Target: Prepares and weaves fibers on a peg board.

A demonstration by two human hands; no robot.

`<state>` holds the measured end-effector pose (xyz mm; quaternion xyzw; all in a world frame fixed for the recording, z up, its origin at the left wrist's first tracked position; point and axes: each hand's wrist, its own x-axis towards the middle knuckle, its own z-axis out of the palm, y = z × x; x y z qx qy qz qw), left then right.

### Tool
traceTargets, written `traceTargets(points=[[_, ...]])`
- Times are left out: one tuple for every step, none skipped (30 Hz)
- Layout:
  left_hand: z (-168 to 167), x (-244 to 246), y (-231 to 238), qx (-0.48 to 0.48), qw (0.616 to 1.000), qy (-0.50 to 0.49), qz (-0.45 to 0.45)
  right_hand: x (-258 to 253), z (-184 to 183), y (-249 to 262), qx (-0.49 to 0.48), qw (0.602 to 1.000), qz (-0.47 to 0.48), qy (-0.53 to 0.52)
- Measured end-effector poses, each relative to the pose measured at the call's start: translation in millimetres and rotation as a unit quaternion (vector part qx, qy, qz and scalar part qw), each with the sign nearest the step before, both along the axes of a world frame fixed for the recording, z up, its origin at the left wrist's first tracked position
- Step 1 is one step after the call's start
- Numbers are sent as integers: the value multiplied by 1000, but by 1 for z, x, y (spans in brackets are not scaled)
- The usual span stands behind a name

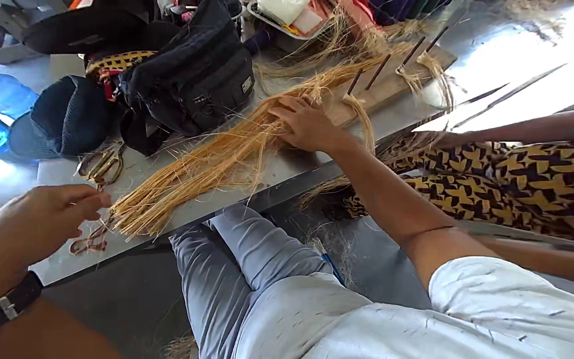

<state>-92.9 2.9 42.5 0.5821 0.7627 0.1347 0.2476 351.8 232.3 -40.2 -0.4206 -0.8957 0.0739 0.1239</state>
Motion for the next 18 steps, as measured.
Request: traceTargets(points=[[8,11,6,-15,1000,7,-5,-4,2,0,-3,1000,-12,-2],[13,18,10,-20,1000,9,-16,-8,3,-1,-7,1000,-18,-4],[16,24,15,-11,999,18,-39,-11,2,-3,-9,1000,-20,-8],[18,29,21,12,997,36,-68,-14,2,-7,-6,1000,-17,-12],[19,36,29,41,993,60,-90,-16,1,-12,-2,1000,-15,-23],[19,47,38,70,989,77,-101,-18,-2,-17,6,999,-16,-36],[18,63,48,106,984,95,-106,-19,-6,-21,13,999,-19,-49],[16,81,59,137,978,107,-114,-19,-11,-25,23,998,-20,-56],[11,98,73,162,971,119,-131,-18,-17,-28,37,998,-20,-56],[3,112,86,175,965,124,-152,-17,-22,-31,50,997,-17,-49],[-7,124,101,177,961,123,-174,-14,-27,-33,61,997,-13,-42],[-19,135,115,178,957,123,-194,-12,-30,-35,67,997,-8,-33],[-30,145,128,180,953,125,-207,-9,-31,-36,69,997,0,-25],[-39,155,140,178,952,128,-212,-6,-30,-38,56,998,9,-22],[-46,164,149,173,953,129,-214,-2,-26,-40,34,999,21,-21],[-52,171,157,166,954,136,-211,2,-21,-43,9,999,36,-22],[-56,177,164,153,955,145,-207,6,-12,-44,-29,998,53,-26],[-59,182,170,138,957,159,-200,10,-3,-44,-71,995,72,-23]])
